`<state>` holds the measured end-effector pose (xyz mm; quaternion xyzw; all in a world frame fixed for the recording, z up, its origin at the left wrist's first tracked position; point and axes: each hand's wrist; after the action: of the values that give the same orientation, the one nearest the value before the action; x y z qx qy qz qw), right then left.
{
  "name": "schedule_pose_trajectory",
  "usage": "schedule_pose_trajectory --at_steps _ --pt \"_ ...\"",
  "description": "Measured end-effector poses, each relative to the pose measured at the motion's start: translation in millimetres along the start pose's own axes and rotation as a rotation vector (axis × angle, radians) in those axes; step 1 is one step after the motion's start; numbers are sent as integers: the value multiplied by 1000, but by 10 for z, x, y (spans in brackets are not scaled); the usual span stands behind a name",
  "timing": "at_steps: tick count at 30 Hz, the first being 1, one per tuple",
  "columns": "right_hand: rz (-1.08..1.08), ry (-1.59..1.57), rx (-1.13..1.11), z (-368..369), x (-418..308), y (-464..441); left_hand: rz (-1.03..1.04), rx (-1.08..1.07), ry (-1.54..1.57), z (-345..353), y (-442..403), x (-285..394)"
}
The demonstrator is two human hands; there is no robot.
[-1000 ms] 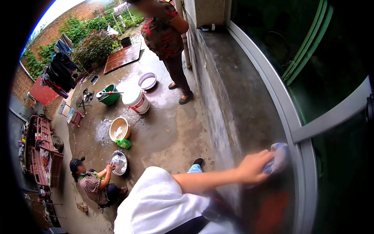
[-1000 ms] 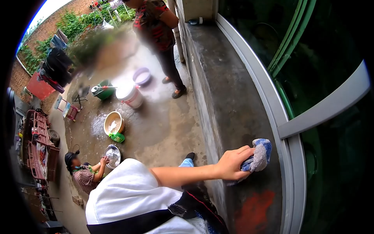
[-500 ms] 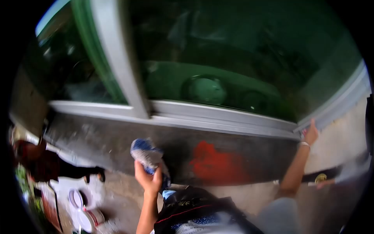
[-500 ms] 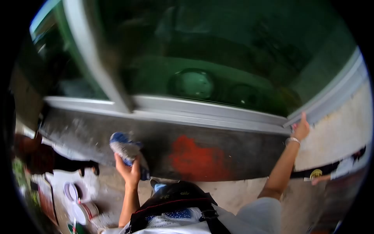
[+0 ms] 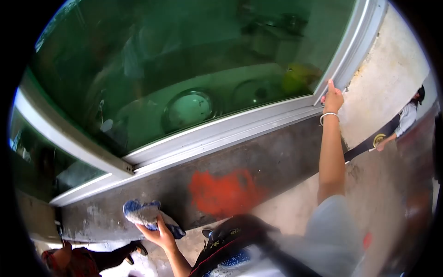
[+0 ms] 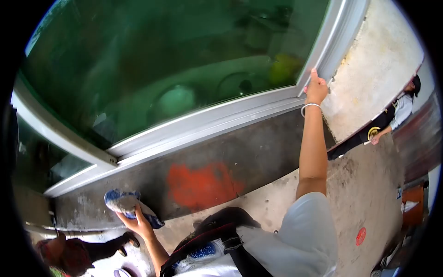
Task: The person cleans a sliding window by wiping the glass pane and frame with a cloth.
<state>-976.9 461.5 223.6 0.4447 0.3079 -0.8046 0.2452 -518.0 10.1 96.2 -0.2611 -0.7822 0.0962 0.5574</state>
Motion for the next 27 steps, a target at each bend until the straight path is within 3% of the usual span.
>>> schedule_pose_trajectory --at_steps 3,7,9,12,14,16,17,18,20,21,23,24,25,27 --pt "192 -110 -200 65 -125 237 -101 -86 93 -50 -89 236" --pt "307 -68 -993 276 -766 1539 -243 -131 295 13 -182 630" --pt "462 -118 -1399 291 -950 2249 -316 -273 487 24 -163 944" --pt "526 -312 -1825 352 -808 3008 93 -622 556 63 -116 1321" --pt "511 -63 -1980 337 -816 3350 596 -810 228 39 -189 1428" --pt "492 -301 -2072 506 -895 3441 530 -824 147 -79 -244 1458" --pt "527 -328 -1987 580 -938 3411 466 -864 60 -121 -306 1439" --pt "562 -359 -1893 643 -982 3388 525 -713 16 -143 -398 1378" --pt "109 -294 -1697 958 -1335 3173 521 -496 -120 -177 -607 1206" --pt "5 -353 -1528 1127 -1520 3082 489 -431 -75 -182 -705 1130" --pt "-501 -387 -1266 1525 -2095 2884 458 -339 -60 -221 -892 1065" --pt "-493 -553 -1116 1753 -2388 2874 480 -348 -51 -226 -951 1044" --pt "-780 -587 -1014 2041 -2664 2724 525 -300 -110 -215 -988 1006" --pt "-1536 -335 -483 2568 -3328 2599 538 -304 -125 -193 -1003 921"
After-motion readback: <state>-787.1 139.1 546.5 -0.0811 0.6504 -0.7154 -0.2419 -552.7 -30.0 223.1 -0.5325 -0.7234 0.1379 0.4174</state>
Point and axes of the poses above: each hand's wrist, its own y-axis away from the middle knuckle, its own z-axis out of the palm, x = y × z, and after that the axes turned 14 degrees about -y, right-handed
